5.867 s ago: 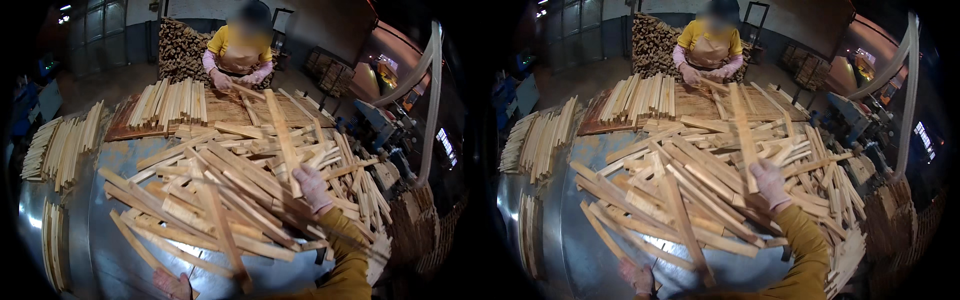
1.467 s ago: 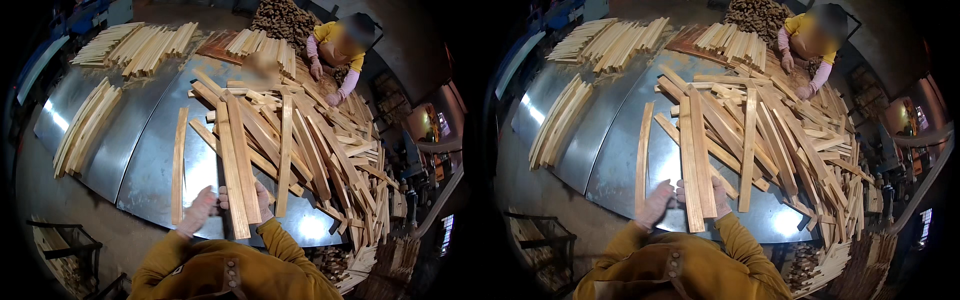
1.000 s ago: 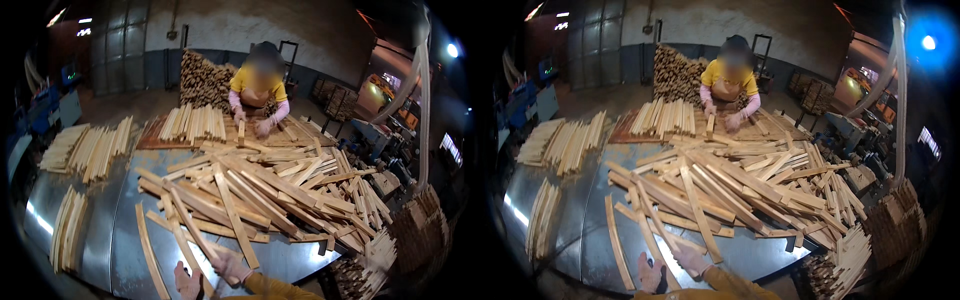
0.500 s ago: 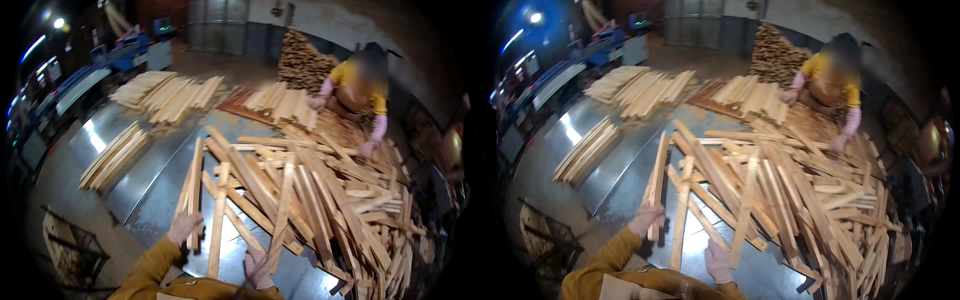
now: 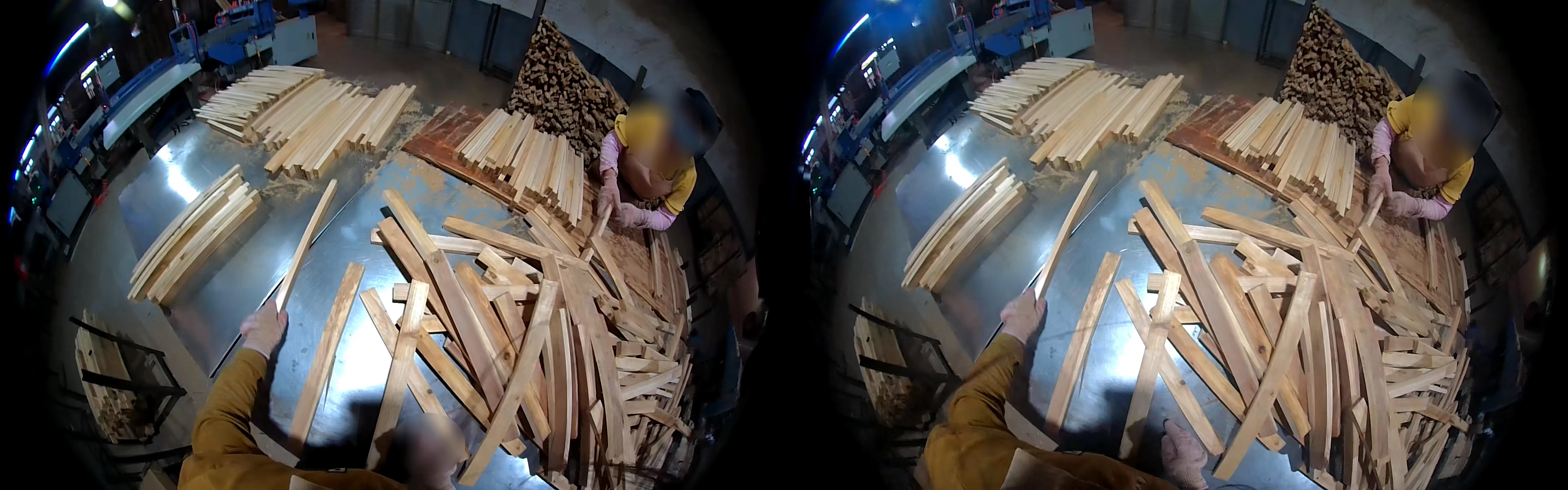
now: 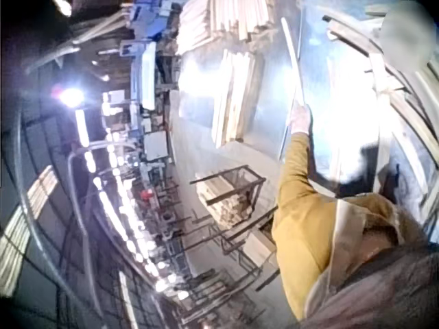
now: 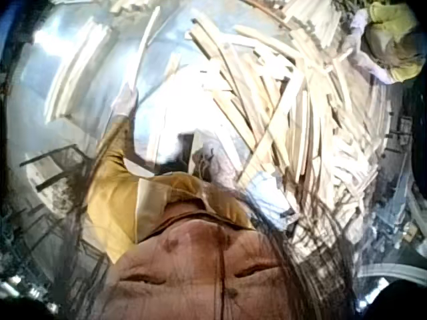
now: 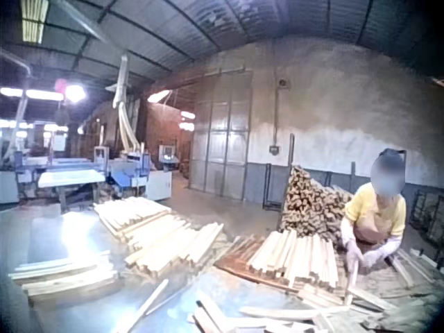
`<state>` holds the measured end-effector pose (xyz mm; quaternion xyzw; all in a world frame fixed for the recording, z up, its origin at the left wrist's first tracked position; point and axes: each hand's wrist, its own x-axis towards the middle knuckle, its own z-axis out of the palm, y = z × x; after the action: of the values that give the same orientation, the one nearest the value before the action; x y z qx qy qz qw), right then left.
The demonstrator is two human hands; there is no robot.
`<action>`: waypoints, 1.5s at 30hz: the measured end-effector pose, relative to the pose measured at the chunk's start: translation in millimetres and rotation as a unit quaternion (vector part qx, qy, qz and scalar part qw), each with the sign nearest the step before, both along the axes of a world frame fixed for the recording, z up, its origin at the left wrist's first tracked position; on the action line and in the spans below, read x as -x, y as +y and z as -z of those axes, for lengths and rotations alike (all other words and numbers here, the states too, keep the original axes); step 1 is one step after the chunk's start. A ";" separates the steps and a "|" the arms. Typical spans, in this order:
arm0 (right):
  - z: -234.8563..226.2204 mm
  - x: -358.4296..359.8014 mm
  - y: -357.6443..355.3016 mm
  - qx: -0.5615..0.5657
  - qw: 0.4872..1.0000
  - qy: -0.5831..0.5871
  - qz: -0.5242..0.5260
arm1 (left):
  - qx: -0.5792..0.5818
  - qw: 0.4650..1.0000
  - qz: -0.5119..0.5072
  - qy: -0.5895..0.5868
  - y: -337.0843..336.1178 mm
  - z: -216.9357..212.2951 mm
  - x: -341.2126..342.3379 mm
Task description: The person picks up wooden slats from a pile on the floor and stacks them onto a metal work table.
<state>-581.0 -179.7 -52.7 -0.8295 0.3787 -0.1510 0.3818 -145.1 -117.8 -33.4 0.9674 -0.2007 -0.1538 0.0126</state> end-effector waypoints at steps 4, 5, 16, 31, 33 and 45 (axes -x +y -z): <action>-0.2 -28.3 -16.5 -0.023 0.998 0.053 0.006 | 0.031 0.999 0.035 0.003 -7.1 -23.1 -26.9; -0.3 -36.3 -24.9 -0.026 0.998 0.060 0.004 | -0.004 1.000 0.029 0.004 0.7 -19.3 -32.5; 22.8 -98.4 -88.5 -0.054 0.994 0.094 0.020 | 0.018 0.988 0.148 -0.048 -158.4 26.6 -116.7; 46.7 -116.5 -101.0 -0.045 0.995 0.067 0.055 | 0.217 0.974 0.065 -0.021 -231.6 15.4 -164.9; 43.8 -119.8 -114.5 -0.038 0.996 0.062 0.045 | 0.283 0.957 0.042 -0.049 -264.5 12.9 -181.0; -49.8 5.4 -56.8 0.184 0.888 0.267 0.326 | 0.456 0.881 0.125 0.026 -100.0 -8.1 43.9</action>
<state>-586.4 -236.5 -2.9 -0.7239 0.6807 -0.1066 0.0365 -189.0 -217.8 -25.3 0.8174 -0.3672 -0.0705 0.4382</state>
